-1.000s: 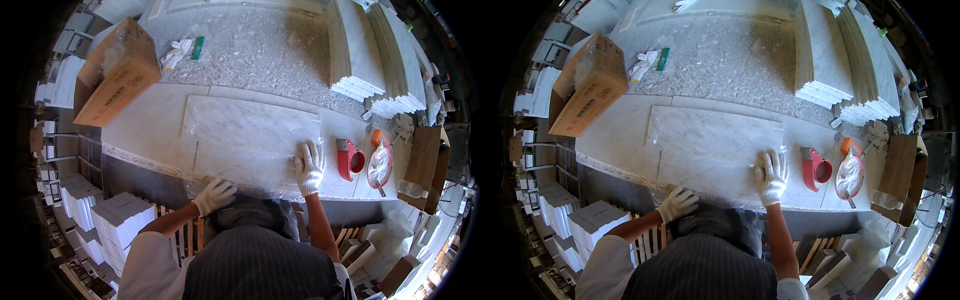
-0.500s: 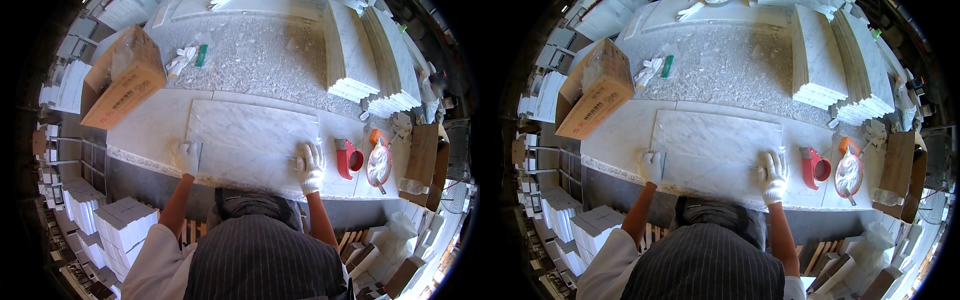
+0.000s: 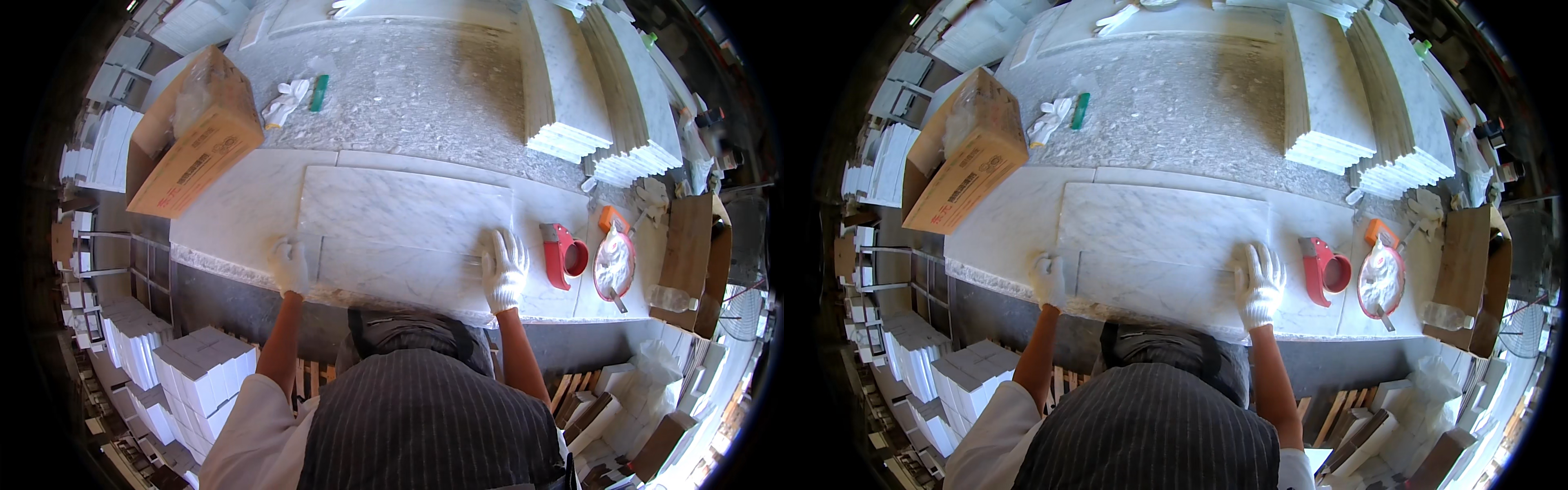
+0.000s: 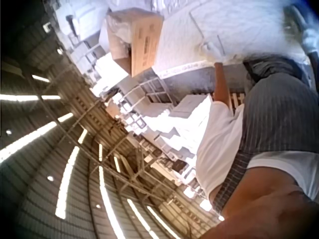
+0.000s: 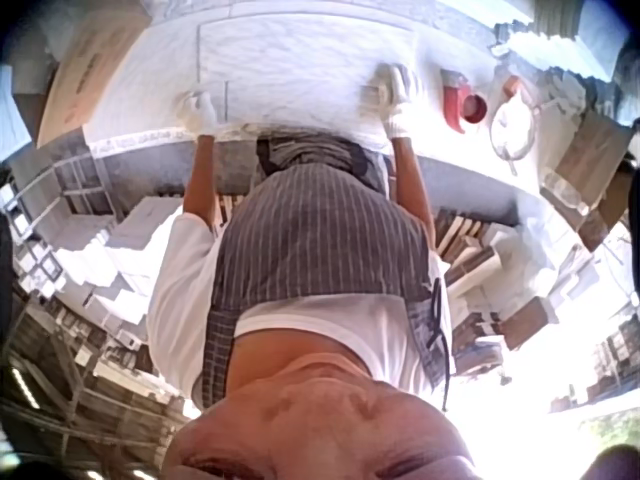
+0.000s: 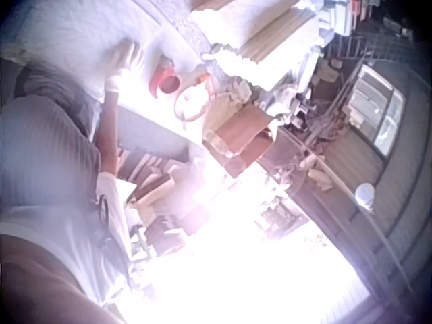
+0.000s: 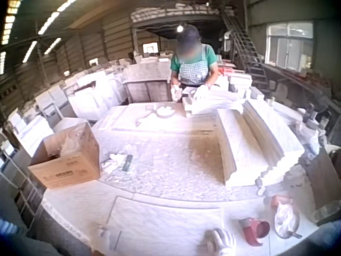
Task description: The person places a white rectangular panel on a workbench, smooths a plastic sheet over it, and wraps the panel with the plastic. The person then stacks the wrapped panel with other finished panels. A coworker is visible in the background handling similar panels.
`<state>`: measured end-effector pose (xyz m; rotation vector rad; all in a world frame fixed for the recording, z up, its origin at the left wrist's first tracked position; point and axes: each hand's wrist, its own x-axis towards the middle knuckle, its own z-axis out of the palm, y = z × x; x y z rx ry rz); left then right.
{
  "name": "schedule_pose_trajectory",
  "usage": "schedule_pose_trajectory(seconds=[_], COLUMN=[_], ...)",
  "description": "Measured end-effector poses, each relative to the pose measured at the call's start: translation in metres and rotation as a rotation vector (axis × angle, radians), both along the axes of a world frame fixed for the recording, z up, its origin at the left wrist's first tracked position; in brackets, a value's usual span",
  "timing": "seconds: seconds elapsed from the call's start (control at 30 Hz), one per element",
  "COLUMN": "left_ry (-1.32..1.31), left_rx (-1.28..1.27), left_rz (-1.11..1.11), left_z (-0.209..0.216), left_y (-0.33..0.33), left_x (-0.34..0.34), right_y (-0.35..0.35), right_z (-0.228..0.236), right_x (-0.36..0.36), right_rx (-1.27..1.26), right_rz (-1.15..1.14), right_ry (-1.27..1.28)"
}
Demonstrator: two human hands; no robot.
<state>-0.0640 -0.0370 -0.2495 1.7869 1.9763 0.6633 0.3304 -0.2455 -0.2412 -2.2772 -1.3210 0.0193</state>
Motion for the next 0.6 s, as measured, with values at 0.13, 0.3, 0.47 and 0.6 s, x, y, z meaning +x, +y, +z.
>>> schedule_pose_trajectory(seconds=[0.13,0.3,0.47,0.6], left_ry=[-0.066,0.102,0.153,0.162], left_rx=[-0.010,0.094,0.005,-0.022], left_rz=[-0.045,0.007,-0.015,0.033], left_z=[0.007,0.001,0.018,0.024], left_y=[0.001,-0.002,-0.001,-0.003], left_x=[0.000,0.002,0.012,0.015], right_y=[0.002,0.005,0.006,0.007], right_z=[-0.005,-0.002,-0.006,-0.008], right_x=[0.007,0.010,0.012,0.011], right_rx=[-0.032,-0.015,-0.016,-0.043], right_rz=[0.005,-0.013,-0.047,-0.056], right_ry=[-0.020,-0.028,-0.040,-0.047])
